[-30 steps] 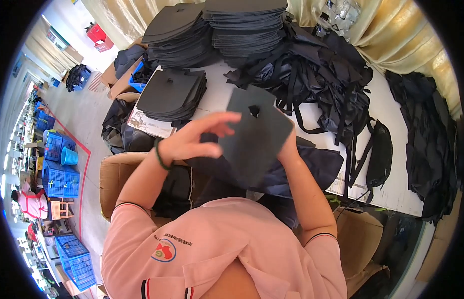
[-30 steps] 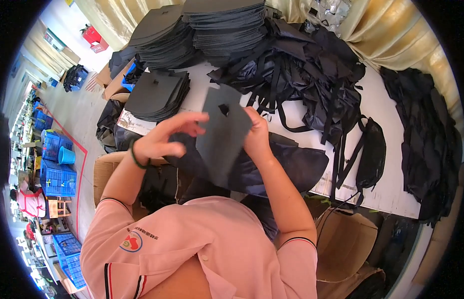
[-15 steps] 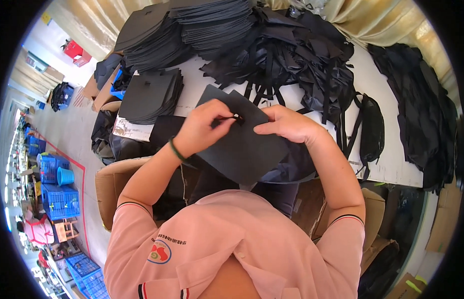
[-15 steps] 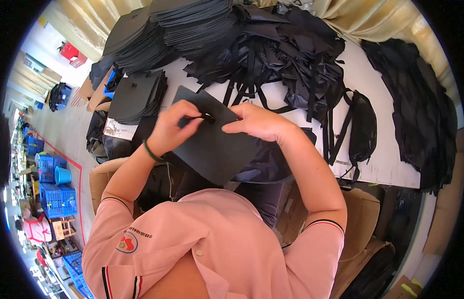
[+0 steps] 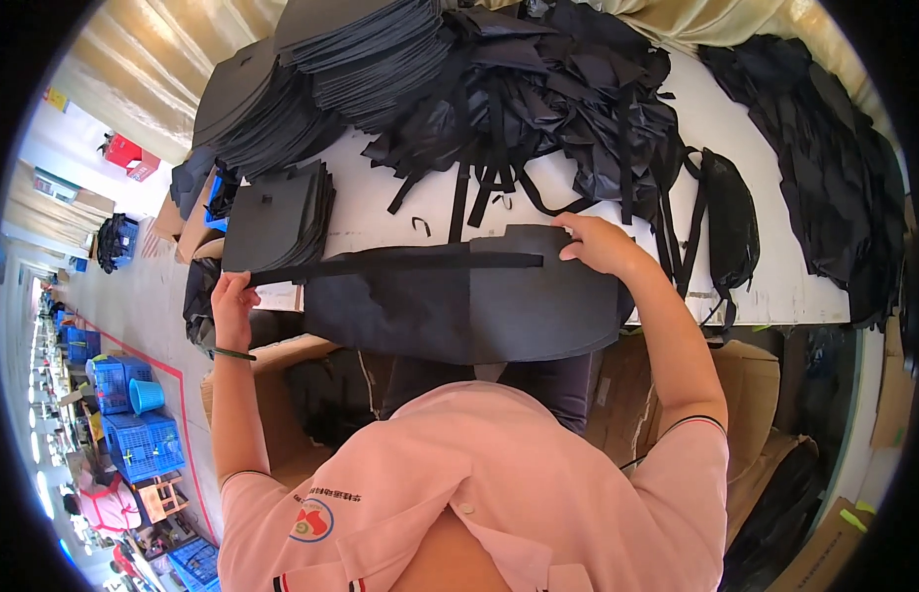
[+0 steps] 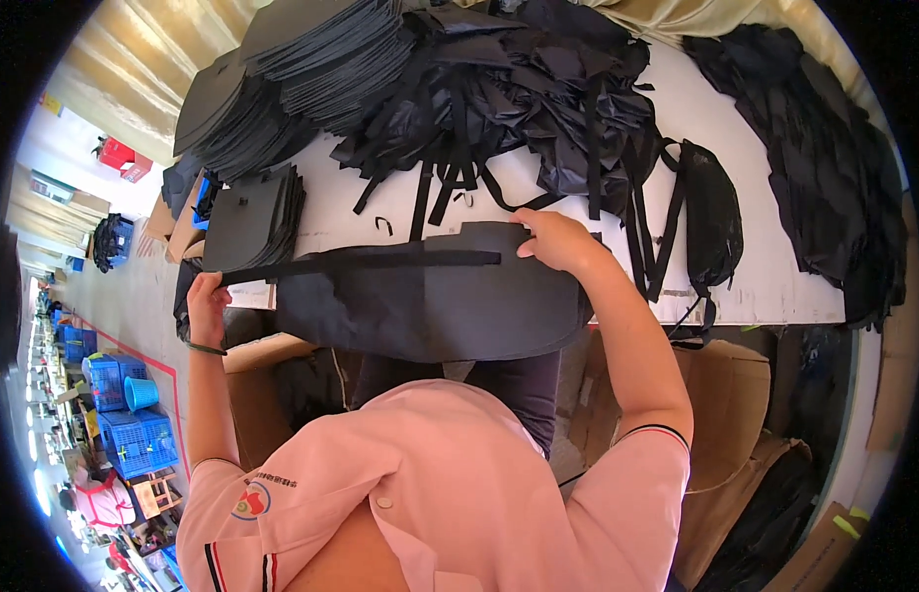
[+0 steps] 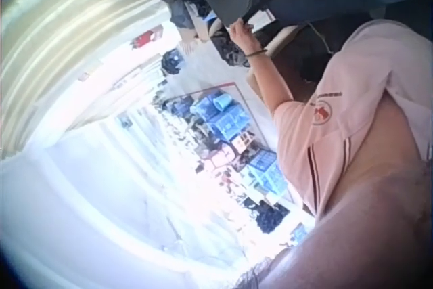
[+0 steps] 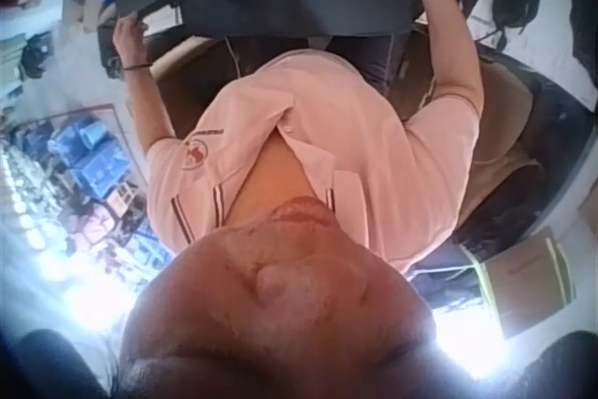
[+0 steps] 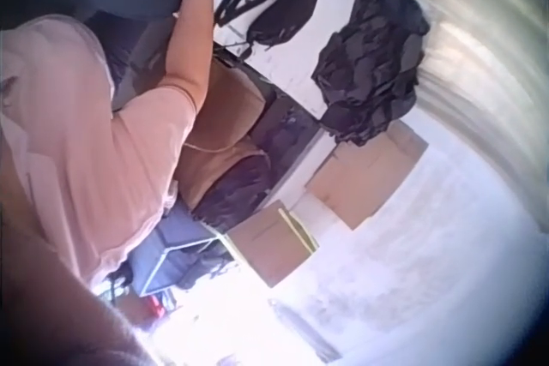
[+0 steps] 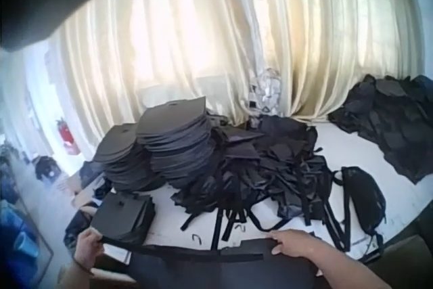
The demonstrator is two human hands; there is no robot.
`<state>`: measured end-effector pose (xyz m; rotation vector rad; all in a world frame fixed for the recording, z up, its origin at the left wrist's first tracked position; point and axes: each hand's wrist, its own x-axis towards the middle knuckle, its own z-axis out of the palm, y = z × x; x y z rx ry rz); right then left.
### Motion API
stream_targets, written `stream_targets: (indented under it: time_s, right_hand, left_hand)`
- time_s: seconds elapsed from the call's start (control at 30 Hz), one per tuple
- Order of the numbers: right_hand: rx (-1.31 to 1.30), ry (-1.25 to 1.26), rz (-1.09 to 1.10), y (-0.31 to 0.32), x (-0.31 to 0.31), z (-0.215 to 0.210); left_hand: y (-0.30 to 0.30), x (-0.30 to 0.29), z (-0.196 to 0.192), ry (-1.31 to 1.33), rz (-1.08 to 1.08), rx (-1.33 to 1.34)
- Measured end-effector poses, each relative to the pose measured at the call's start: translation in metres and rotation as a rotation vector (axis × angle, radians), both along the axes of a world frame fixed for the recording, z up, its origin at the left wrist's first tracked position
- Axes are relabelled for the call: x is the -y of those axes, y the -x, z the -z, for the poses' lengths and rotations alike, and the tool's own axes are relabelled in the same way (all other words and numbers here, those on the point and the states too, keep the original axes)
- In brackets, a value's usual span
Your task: The recorder is assembling and inspecting black fabric waist bags, checking zippers and folding components.
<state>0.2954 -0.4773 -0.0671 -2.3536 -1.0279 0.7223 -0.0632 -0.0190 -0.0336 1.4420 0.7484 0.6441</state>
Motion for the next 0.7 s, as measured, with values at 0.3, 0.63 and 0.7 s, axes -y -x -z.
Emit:
stream_targets:
  time_s: [0.3,0.63,0.7]
  right_hand:
    - [0.181,0.017,-0.004,0.033,0.001,-0.039]
    - [0.388,-0.137,-0.051,0.057,-0.004,-0.047]
    - [0.411,-0.133,-0.037,0.059,-0.001,-0.043]
  left_hand:
    - [-0.154,0.122,-0.023,-0.900,0.757,-0.119]
    - [-0.287,0.220,0.012,-0.143,1.658,-0.530]
    - [-0.288,0.221,0.019,-0.120,1.652,-0.493]
